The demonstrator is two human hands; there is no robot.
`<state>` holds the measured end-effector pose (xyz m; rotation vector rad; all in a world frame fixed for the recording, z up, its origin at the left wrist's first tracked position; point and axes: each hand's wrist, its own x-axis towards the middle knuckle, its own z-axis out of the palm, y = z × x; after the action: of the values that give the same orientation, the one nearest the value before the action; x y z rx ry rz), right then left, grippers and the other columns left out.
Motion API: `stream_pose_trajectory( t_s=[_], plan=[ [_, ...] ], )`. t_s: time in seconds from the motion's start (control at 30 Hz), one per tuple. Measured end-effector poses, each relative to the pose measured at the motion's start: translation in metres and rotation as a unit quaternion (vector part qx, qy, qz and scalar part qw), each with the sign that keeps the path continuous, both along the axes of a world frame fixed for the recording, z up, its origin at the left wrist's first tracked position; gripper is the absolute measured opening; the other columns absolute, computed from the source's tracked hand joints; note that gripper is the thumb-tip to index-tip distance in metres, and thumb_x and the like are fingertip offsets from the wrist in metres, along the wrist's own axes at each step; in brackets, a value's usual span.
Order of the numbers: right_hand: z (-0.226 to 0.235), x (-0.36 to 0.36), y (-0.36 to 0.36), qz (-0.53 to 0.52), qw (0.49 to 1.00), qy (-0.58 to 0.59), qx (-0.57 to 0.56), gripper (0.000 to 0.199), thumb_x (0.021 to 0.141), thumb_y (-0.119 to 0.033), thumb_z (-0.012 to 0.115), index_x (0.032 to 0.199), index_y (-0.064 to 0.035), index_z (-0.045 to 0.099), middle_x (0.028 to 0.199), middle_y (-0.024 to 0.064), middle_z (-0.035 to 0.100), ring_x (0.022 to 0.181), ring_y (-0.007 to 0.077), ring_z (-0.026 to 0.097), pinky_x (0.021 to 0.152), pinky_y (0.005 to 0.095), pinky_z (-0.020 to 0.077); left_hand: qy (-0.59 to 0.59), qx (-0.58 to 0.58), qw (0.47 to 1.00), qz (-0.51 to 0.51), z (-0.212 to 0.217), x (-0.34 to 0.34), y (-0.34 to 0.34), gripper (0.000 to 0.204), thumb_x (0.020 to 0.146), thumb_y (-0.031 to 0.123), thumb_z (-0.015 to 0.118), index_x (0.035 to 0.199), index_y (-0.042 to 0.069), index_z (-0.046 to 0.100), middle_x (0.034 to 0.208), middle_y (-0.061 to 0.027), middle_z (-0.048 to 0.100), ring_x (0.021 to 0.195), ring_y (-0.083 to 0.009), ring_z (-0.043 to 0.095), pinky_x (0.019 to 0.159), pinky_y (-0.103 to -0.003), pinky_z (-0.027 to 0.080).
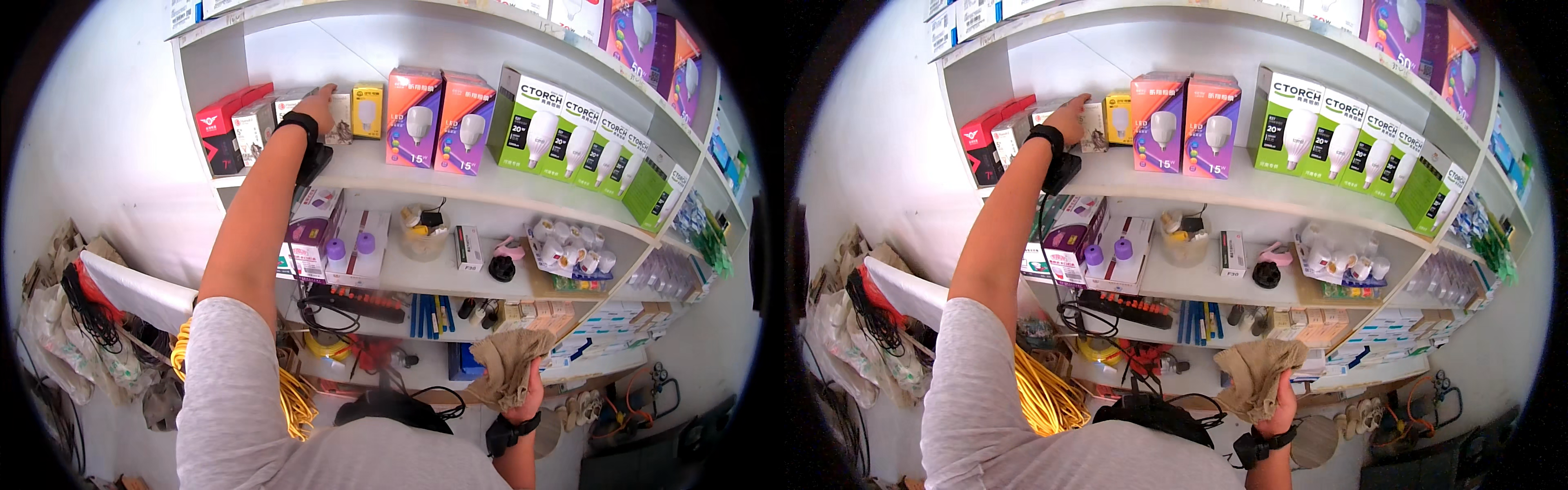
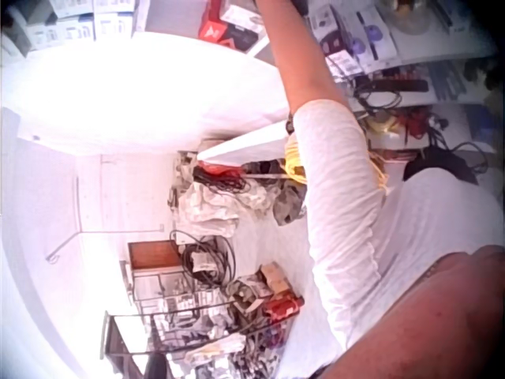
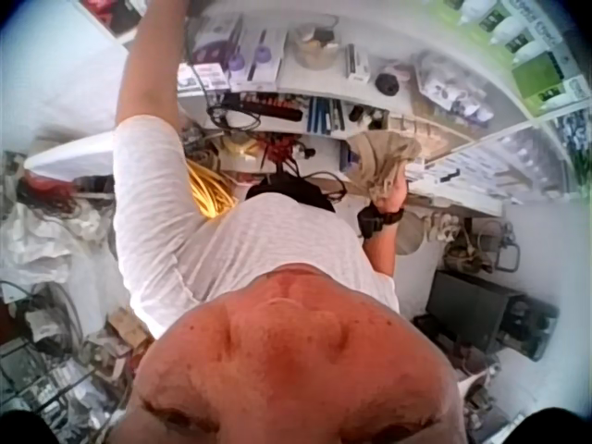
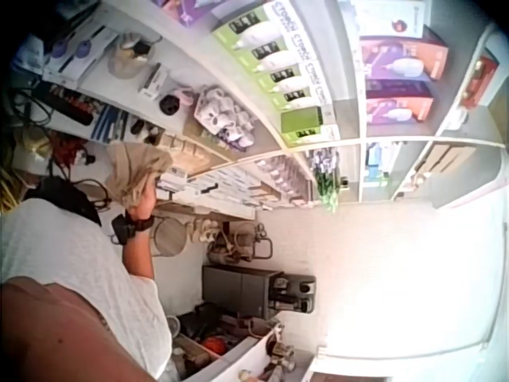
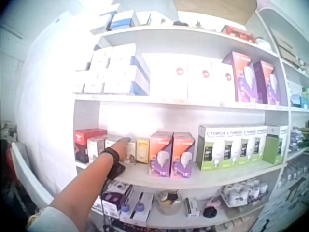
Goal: The person picks up small cylindrical objects and small boxes and wipes them using a cloth.
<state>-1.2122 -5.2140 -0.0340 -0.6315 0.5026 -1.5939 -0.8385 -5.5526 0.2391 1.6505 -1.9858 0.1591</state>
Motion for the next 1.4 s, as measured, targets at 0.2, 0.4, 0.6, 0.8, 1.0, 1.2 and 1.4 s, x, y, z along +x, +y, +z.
stream_pose_trajectory(
  t_s=[0.2, 0.4, 0.6, 0.8, 1.0, 1.2, 1.4],
  plan=[
    [-0.001, -0.001, -0.002, 0.016, 1.000, -0.005, -0.009, 0.060, 0.094, -0.048, 0.039, 0.133, -0.0026, 0.035, 0.126, 0.0170, 0.050, 0.106, 0.0354, 0.054, 0.086, 0.0489, 0.0463, 0.038, 0.040, 0.997, -0.047, 0.000, -0.011, 0.006, 0.087, 0.076, 0.010, 0.061, 0.146, 0.017, 0.010, 0.131, -0.0233, 0.046, 0.118, -0.0360, 0.048, 0.098, -0.038, 0.038],
    [0.002, 0.004, -0.003, 0.007, 1.000, -0.006, 0.008, 0.060, 0.094, -0.048, 0.040, 0.133, -0.0028, 0.035, 0.124, 0.0172, 0.051, 0.103, 0.0347, 0.056, 0.086, 0.0476, 0.0468, -0.053, -0.109, 0.992, 0.028, 0.015, -0.008, 0.046, 0.071, 0.076, 0.021, 0.065, 0.139, 0.014, 0.033, 0.132, -0.0171, 0.047, 0.124, -0.0341, 0.043, 0.104, -0.040, 0.033],
    [0.005, 0.011, -0.009, 0.045, 0.999, -0.003, -0.002, 0.057, 0.094, -0.046, 0.039, 0.133, -0.0046, 0.036, 0.126, 0.0163, 0.050, 0.106, 0.0343, 0.055, 0.086, 0.0479, 0.0472, -0.318, -0.194, 0.904, 0.208, 0.003, 0.012, 0.070, 0.057, 0.070, 0.022, 0.070, 0.122, 0.011, 0.049, 0.140, -0.0128, 0.038, 0.135, -0.0319, 0.024, 0.108, -0.054, 0.020],
    [0.002, 0.021, -0.012, 0.061, 0.998, -0.016, 0.020, 0.058, 0.095, -0.048, 0.035, 0.134, -0.0053, 0.035, 0.127, 0.0166, 0.049, 0.104, 0.0349, 0.056, 0.082, 0.0478, 0.0493, -0.228, -0.254, 0.940, 0.025, 0.000, 0.018, 0.087, 0.041, 0.065, 0.004, 0.070, 0.100, 0.011, 0.049, 0.115, -0.0145, 0.055, 0.121, -0.0342, 0.043, 0.096, -0.045, 0.037],
    [0.003, 0.030, -0.007, 0.043, 0.998, -0.038, -0.007, 0.065, 0.093, -0.054, 0.035, 0.136, -0.0055, 0.033, 0.129, 0.0186, 0.046, 0.107, 0.0364, 0.053, 0.086, 0.0482, 0.0470, 0.017, -0.292, 0.939, -0.182, -0.013, -0.002, 0.152, 0.042, 0.070, 0.008, 0.070, 0.108, 0.010, 0.052, 0.110, -0.0115, 0.055, 0.103, -0.0294, 0.053, 0.086, -0.036, 0.045],
    [0.036, 0.040, -0.035, 0.027, 0.997, 0.027, -0.062, 0.047, 0.096, -0.026, 0.046, 0.135, -0.0017, 0.035, 0.131, 0.0121, 0.046, 0.119, 0.0257, 0.048, 0.098, 0.0405, 0.0404, 0.315, -0.026, 0.849, -0.424, -0.076, -0.048, 0.230, 0.051, 0.068, 0.000, 0.075, 0.113, 0.005, 0.052, 0.119, -0.0069, 0.049, 0.108, -0.0157, 0.050, 0.089, -0.029, 0.045],
    [0.088, 0.092, -0.052, -0.067, 0.908, 0.259, -0.321, 0.051, 0.093, -0.013, 0.048, 0.137, 0.0036, 0.030, 0.146, 0.0130, 0.028, 0.132, 0.0214, 0.030, 0.108, 0.0332, 0.0222, 0.446, -0.039, 0.753, -0.483, -0.127, -0.098, 0.252, 0.065, 0.069, -0.002, 0.073, 0.125, 0.005, 0.040, 0.130, -0.0117, 0.044, 0.116, -0.0201, 0.047, 0.097, -0.033, 0.039]
  ],
)
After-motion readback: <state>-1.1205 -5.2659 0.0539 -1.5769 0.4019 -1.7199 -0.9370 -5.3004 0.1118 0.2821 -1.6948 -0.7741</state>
